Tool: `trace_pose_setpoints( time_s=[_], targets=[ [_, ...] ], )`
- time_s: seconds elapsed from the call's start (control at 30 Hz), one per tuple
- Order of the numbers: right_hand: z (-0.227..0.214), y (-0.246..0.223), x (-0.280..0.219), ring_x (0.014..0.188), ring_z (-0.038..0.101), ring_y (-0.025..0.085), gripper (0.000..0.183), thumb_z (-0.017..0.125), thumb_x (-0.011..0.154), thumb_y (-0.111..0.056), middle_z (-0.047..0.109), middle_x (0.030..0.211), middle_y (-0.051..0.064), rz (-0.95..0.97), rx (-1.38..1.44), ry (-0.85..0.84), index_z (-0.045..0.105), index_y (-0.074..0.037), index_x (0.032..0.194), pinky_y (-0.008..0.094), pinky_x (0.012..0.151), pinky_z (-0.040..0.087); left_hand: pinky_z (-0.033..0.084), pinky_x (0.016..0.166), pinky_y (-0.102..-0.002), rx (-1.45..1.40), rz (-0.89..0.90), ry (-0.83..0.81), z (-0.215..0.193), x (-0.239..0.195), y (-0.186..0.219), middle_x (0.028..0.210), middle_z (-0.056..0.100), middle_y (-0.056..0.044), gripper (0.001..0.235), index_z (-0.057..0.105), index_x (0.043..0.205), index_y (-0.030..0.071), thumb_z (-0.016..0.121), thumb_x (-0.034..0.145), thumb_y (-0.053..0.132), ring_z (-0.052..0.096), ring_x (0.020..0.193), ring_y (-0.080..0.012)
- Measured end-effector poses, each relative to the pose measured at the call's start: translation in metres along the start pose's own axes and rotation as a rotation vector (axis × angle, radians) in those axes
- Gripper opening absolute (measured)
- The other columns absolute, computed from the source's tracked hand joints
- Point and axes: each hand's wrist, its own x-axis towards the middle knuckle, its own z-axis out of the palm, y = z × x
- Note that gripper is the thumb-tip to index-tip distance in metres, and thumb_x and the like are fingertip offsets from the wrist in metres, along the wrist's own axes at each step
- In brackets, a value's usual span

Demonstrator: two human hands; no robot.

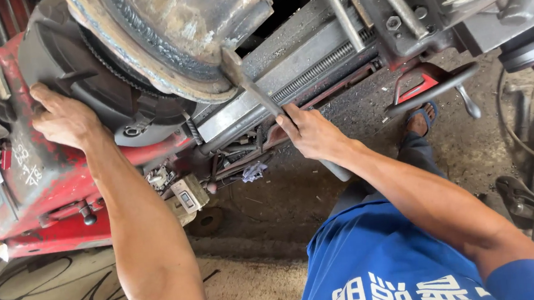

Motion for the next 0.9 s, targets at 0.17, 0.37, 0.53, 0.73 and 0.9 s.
trace_pose_setpoints(
  time_s=[0.17,0.37,0.53,0.73,0.9],
  targets=[
    [-0.009,-0.009,-0.024,0.031,0.035,0.021,0.044,0.032,0.107,-0.042,0.044,0.047,0.006,-0.04,-0.03,0.036,0.049,-0.007,0.128,0.038,0.031,0.027,0.053,0.076,-0.051,-0.019,0.055,0.081,-0.01,-0.023,0.001,0.091,0.076,-0.032,0.071,0.083,0.08,0.003,0.051,0.069,0.066,0.071,0.091,-0.0498],
    [0.003,-0.009,-0.04,0.048,0.065,0.037,0.028,0.051,0.105,-0.029,0.06,0.052,0.02,-0.124,-0.047,0.164,0.058,-0.007,0.12,0.045,0.048,0.05,0.058,0.087,-0.052,-0.169,0.31,0.028,-0.031,-0.063,-0.035,0.084,0.074,-0.031,0.062,0.072,0.087,-0.005,0.047,0.097,0.052,0.074,0.089,-0.0471],
    [0.006,-0.017,-0.038,0.047,0.066,0.027,0.026,0.049,0.105,-0.026,0.063,0.051,0.007,-0.307,0.04,0.26,0.057,-0.007,0.122,0.039,0.053,0.055,0.05,0.109,-0.057,-0.3,0.198,-0.015,-0.005,-0.077,-0.096,0.128,0.066,-0.033,0.062,0.057,0.137,-0.001,0.04,0.11,0.052,0.063,0.121,-0.0492],
    [-0.014,-0.049,-0.029,0.049,0.064,0.032,0.035,0.035,0.11,-0.025,0.061,0.053,0.017,-0.208,0.059,0.314,0.058,-0.001,0.119,0.045,0.053,0.051,0.033,0.119,-0.065,-0.264,0.33,0.0,-0.02,-0.084,-0.131,0.139,0.045,-0.044,0.051,0.043,0.14,-0.008,0.056,0.109,0.03,0.043,0.133,-0.0603],
    [-0.013,-0.081,-0.006,0.044,0.063,0.029,0.045,0.029,0.107,-0.04,0.056,0.053,0.01,-0.097,0.063,0.185,0.053,-0.002,0.109,0.04,0.039,0.044,0.055,0.088,-0.048,-0.206,0.295,0.045,-0.014,-0.023,-0.041,0.109,0.072,-0.025,0.046,0.064,0.113,0.004,0.063,0.092,0.045,0.069,0.103,-0.044]
  ],
)
